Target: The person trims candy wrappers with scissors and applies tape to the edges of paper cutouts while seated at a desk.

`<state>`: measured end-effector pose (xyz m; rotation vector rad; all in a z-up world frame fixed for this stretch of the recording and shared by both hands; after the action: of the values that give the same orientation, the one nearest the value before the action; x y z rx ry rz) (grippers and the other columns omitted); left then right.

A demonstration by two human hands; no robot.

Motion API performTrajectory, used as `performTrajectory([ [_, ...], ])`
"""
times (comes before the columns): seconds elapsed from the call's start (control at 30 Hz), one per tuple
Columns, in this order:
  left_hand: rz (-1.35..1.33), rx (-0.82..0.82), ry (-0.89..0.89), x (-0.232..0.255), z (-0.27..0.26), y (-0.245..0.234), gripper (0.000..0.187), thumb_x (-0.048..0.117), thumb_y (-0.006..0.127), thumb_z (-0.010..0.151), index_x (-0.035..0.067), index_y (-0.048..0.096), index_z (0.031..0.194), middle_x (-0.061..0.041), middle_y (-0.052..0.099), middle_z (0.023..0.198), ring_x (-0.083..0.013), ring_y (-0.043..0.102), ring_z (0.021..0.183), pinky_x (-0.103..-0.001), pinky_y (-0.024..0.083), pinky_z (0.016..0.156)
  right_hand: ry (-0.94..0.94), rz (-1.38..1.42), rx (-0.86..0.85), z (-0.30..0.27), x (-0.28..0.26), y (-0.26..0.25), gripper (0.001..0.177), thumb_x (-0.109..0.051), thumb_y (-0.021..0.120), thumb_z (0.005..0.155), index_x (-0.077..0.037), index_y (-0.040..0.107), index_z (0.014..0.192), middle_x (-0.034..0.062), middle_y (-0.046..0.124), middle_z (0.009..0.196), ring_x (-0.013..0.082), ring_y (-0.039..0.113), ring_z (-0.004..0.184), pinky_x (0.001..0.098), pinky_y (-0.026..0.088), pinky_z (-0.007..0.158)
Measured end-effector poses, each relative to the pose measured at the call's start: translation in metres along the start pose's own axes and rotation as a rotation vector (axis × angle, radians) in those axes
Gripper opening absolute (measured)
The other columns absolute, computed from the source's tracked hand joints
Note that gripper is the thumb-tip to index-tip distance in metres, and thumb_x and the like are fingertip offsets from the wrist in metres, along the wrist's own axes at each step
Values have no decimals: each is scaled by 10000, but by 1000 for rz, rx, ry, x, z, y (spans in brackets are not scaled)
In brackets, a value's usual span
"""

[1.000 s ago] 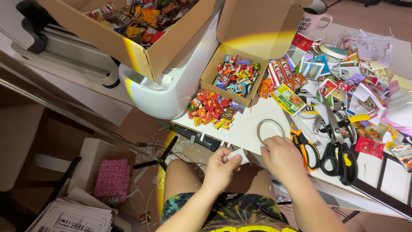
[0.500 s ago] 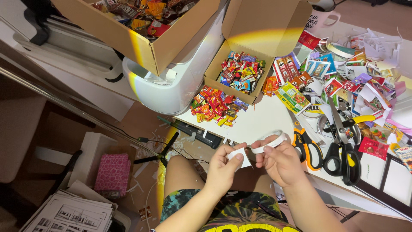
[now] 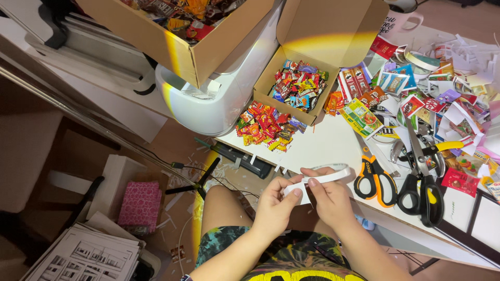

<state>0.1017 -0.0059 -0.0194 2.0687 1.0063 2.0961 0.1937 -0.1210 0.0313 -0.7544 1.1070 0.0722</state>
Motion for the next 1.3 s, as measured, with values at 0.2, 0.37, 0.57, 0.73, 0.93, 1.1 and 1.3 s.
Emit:
performTrajectory([
  [0.2, 53, 118, -94, -8, 1, -15, 141, 214, 716, 933, 99, 634, 922, -46, 714, 916, -109, 585, 796, -269, 473, 759, 371, 194, 64, -9, 34, 3, 343, -211, 668, 950, -103, 769, 1260, 30, 729, 758, 125, 651, 703, 264, 537, 754],
  [0.37, 26, 117, -72, -12, 3, -16, 149, 170, 703, 950, 110, 595, 867, 2, 577, 774, -88, 482, 723, -253, 400, 707, 465, 425, 157, -9, 42, 7, 229, -70, 736, 907, -6, 774, 1124, 92, 711, 753, 154, 621, 676, 279, 546, 680],
  [0.57, -74, 181, -107, -30, 12, -24, 136, 113, 707, 951, 69, 598, 884, -57, 612, 766, -119, 544, 694, -274, 507, 681, 415, 634, 273, -9, 55, 7, 177, 12, 767, 855, 47, 719, 1022, 167, 710, 753, 225, 649, 597, 300, 571, 611],
  [0.73, -136, 328, -231, -31, 14, -34, 187, 68, 702, 968, -72, 618, 1060, -182, 709, 867, -229, 755, 746, -272, 663, 629, 323, 725, 359, -13, 54, -4, 277, 101, 755, 846, 72, 635, 1094, 214, 721, 879, 223, 731, 732, 324, 655, 669],
  [0.93, -197, 379, -244, -61, 21, -39, 228, 90, 748, 947, -68, 644, 1075, -179, 721, 840, -259, 768, 731, -305, 674, 626, 31, 601, 157, -24, 8, 3, 274, 105, 845, 723, 49, 715, 957, 196, 784, 886, 181, 737, 827, 336, 614, 806],
  [1.1, -307, 375, -286, -38, 14, -22, 218, 67, 730, 949, -68, 675, 1111, -125, 721, 835, -203, 755, 707, -311, 669, 631, -63, 238, 153, -19, -7, 4, 252, -45, 916, 699, -110, 826, 925, 136, 731, 1135, 206, 697, 995, 361, 548, 931],
  [1.3, -381, 162, -304, -6, 6, -4, 460, -60, 657, 916, -65, 597, 1372, -191, 743, 1060, -277, 759, 919, -428, 653, 826, 177, 509, 176, -17, 46, 2, 262, 52, 850, 761, 29, 729, 993, 193, 702, 1269, 152, 695, 962, 353, 570, 935],
])
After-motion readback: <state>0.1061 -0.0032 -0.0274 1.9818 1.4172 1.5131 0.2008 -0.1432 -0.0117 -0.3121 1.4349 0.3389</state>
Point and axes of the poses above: each hand's wrist, its own z-axis towards the middle knuckle, its own y-axis out of the palm, x = y × z, the point moved 9 cm from there along z, towards the middle knuckle
